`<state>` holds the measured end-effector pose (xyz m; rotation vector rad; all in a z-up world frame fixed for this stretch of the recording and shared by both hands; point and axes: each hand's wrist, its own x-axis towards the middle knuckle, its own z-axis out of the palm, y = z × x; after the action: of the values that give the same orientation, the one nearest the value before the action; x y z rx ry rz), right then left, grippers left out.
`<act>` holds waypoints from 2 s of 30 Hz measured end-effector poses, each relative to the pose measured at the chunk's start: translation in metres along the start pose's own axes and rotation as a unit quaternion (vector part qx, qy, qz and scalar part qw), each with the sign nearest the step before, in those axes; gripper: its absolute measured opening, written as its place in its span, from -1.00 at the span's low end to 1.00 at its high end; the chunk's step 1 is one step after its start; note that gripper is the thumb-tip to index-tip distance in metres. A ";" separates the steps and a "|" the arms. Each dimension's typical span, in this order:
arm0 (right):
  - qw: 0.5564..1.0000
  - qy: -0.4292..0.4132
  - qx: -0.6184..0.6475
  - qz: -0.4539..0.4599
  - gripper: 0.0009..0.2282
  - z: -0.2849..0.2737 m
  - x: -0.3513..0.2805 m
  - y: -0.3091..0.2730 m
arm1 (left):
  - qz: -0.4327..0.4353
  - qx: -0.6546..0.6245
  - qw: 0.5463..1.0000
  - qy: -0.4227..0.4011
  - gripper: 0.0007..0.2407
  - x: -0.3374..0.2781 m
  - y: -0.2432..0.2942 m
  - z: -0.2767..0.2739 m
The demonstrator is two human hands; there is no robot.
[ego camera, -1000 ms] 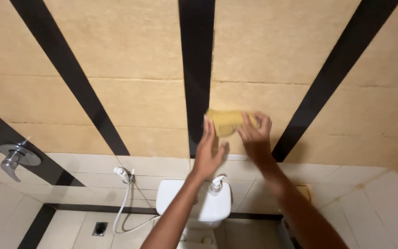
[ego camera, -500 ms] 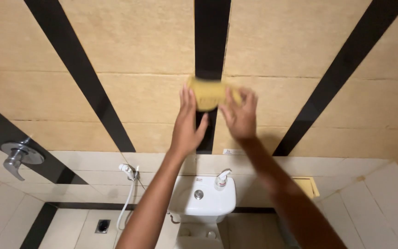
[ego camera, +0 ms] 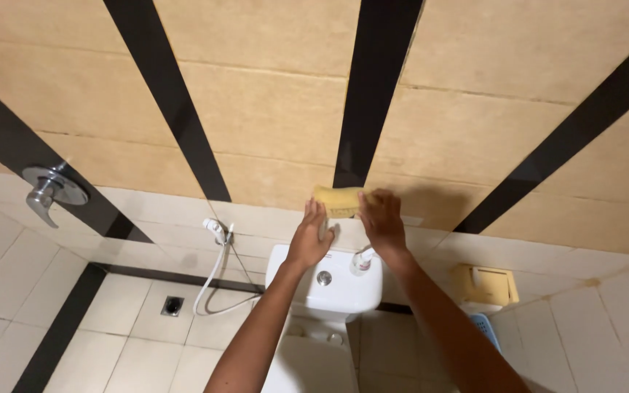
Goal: The person sprays a cleaning solution onto a bathroom wall and scrubs the surface with a yellow sponge. They repeatedly apply the spray and wipe the wall in vertical and horizontal motions, focusing on the area above the toilet.
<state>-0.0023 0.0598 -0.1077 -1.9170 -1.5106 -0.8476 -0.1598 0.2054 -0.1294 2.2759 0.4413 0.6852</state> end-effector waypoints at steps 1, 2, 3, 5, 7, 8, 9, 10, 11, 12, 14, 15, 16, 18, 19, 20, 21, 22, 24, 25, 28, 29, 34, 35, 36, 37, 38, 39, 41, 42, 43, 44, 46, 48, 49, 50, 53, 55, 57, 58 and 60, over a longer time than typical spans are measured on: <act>1.000 -0.003 0.001 0.002 -0.48 -0.001 0.001 -0.002 | -0.003 -0.001 1.000 -0.002 -0.38 -0.001 0.004 -0.003; 0.998 0.001 0.046 0.051 -0.54 -0.002 0.001 -0.004 | 0.002 -0.017 1.000 0.001 -0.36 -0.002 0.008 -0.005; 0.991 0.006 0.091 0.101 -0.60 -0.003 0.002 -0.006 | 0.008 -0.033 0.999 0.004 -0.35 -0.003 0.012 -0.008; 0.993 0.024 0.082 0.084 -0.62 -0.008 0.012 -0.004 | 0.015 -0.054 0.998 0.011 -0.34 -0.004 0.033 -0.024; 0.994 0.041 0.073 0.068 -0.63 -0.018 0.029 -0.002 | 0.022 -0.075 0.997 0.018 -0.32 0.002 0.049 -0.037; 0.996 0.057 0.043 0.061 -0.62 -0.025 0.040 -0.001 | 0.053 -0.074 0.995 0.038 -0.32 0.008 0.055 -0.042; 0.996 0.070 0.015 0.053 -0.61 -0.032 0.050 -0.002 | 0.080 -0.074 0.992 0.059 -0.31 0.011 0.060 -0.047; 0.996 0.064 0.017 0.055 -0.61 -0.044 0.063 -0.006 | 0.074 -0.076 0.993 0.056 -0.31 0.017 0.071 -0.056; 0.994 0.084 0.025 0.064 -0.59 -0.056 0.080 -0.009 | 0.112 -0.075 0.988 0.075 -0.30 0.027 0.082 -0.068; 0.991 0.105 0.032 0.073 -0.58 -0.068 0.098 -0.011 | 0.150 -0.075 0.981 0.095 -0.28 0.036 0.094 -0.080; 0.986 0.133 0.074 0.062 -0.58 -0.084 0.127 -0.008 | 0.176 -0.067 0.976 0.112 -0.27 0.059 0.106 -0.096; 0.979 0.161 0.114 0.053 -0.58 -0.092 0.140 -0.007 | 0.202 -0.060 0.969 0.128 -0.27 0.068 0.112 -0.104; 0.979 0.159 0.117 0.053 -0.58 -0.104 0.148 -0.013 | 0.199 -0.058 0.970 0.129 -0.27 0.072 0.122 -0.112; 0.976 0.154 0.139 0.064 -0.54 -0.127 0.168 -0.026 | 0.229 -0.050 0.958 0.164 -0.27 0.083 0.141 -0.130; 0.976 0.154 0.142 0.062 -0.54 -0.130 0.170 -0.028 | 0.228 -0.047 0.958 0.167 -0.27 0.084 0.140 -0.131; 0.979 0.149 0.124 0.056 -0.53 -0.132 0.172 -0.030 | 0.230 -0.027 0.957 0.177 -0.27 0.086 0.139 -0.132; 0.983 0.143 0.107 0.051 -0.51 -0.135 0.173 -0.032 | 0.231 -0.006 0.955 0.186 -0.27 0.087 0.138 -0.133; 0.982 0.143 0.111 0.048 -0.51 -0.128 0.169 -0.029 | 0.230 -0.003 0.955 0.189 -0.27 0.084 0.134 -0.132; 0.987 0.137 0.072 0.033 -0.51 -0.114 0.160 -0.023 | 0.207 0.036 0.962 0.174 -0.27 0.077 0.125 -0.129; 0.987 0.136 0.075 0.031 -0.51 -0.108 0.155 -0.023 | 0.205 0.038 0.962 0.176 -0.27 0.073 0.120 -0.128; 0.991 0.111 0.072 0.025 -0.51 -0.089 0.135 -0.025 | 0.180 0.061 0.966 0.175 -0.28 0.058 0.101 -0.121; 0.992 0.097 0.075 0.022 -0.51 -0.081 0.128 -0.025 | 0.159 0.073 0.971 0.166 -0.30 0.054 0.092 -0.117; 0.994 0.064 0.083 0.015 -0.50 -0.049 0.098 -0.037 | 0.114 0.086 0.980 0.140 -0.34 0.031 0.049 -0.101; 0.995 0.062 0.073 0.015 -0.49 -0.042 0.094 -0.041 | 0.109 0.087 0.981 0.134 -0.34 0.027 0.041 -0.100; 0.996 0.061 0.063 0.015 -0.48 -0.036 0.091 -0.044 | 0.104 0.088 0.982 0.129 -0.34 0.024 0.032 -0.099; 0.996 0.070 0.057 0.019 -0.48 -0.031 0.089 -0.047 | 0.115 0.089 0.981 0.125 -0.34 0.022 0.024 -0.095; 0.997 0.065 0.043 0.027 -0.47 -0.026 0.087 -0.051 | 0.101 0.090 0.984 0.118 -0.34 0.019 0.015 -0.093; 0.997 0.060 0.031 0.030 -0.46 -0.020 0.086 -0.054 | 0.085 0.091 0.986 0.115 -0.34 0.016 0.005 -0.090; 0.998 0.052 0.021 0.041 -0.47 -0.011 0.081 -0.061 | 0.089 0.083 0.987 0.103 -0.34 0.013 -0.001 -0.095; 0.998 0.036 0.015 0.053 -0.48 -0.005 0.079 -0.065 | 0.084 0.074 0.990 0.090 -0.34 0.010 -0.004 -0.097; 0.998 0.045 0.012 0.051 -0.48 -0.005 0.080 -0.068 | 0.093 0.076 0.988 0.094 -0.34 0.010 -0.005 -0.099; 0.996 0.041 0.020 0.074 -0.51 -0.004 0.081 -0.070 | 0.086 0.063 0.991 0.077 -0.33 0.010 -0.005 -0.102; 0.994 0.041 0.026 0.095 -0.53 -0.001 0.081 -0.074 | 0.082 0.049 0.993 0.061 -0.33 0.009 -0.003 -0.107; 0.987 0.044 0.067 0.138 -0.56 0.000 0.075 -0.078 | 0.079 0.053 0.994 0.045 -0.36 0.005 0.004 -0.112; 0.987 0.049 0.062 0.140 -0.56 -0.001 0.077 -0.080 | 0.086 0.052 0.994 0.043 -0.36 0.005 0.006 -0.114; 0.985 0.054 0.070 0.149 -0.56 -0.002 0.079 -0.080 | 0.097 0.038 0.993 0.050 -0.36 0.004 0.008 -0.116; 0.982 0.077 0.075 0.155 -0.56 -0.009 0.095 -0.083 | 0.119 0.016 0.991 0.057 -0.33 0.007 0.018 -0.126; 0.981 0.094 0.070 0.155 -0.56 -0.022 0.115 -0.082 | 0.130 0.005 0.990 0.055 -0.31 0.017 0.029 -0.134; 0.980 0.134 0.061 0.130 -0.54 -0.041 0.139 -0.082 | 0.114 -0.001 0.992 0.047 -0.27 0.027 0.044 -0.142; 0.981 0.133 0.057 0.129 -0.54 -0.054 0.144 -0.082 | 0.115 -0.005 0.992 0.047 -0.27 0.031 0.052 -0.146; 0.984 0.150 0.046 0.088 -0.51 -0.076 0.174 -0.082 | 0.200 0.010 0.972 0.122 -0.27 0.051 0.070 -0.163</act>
<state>-0.0634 0.1297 0.0767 -1.7358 -1.1630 -0.9211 -0.2071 0.2688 0.0370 2.3302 0.0953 1.1751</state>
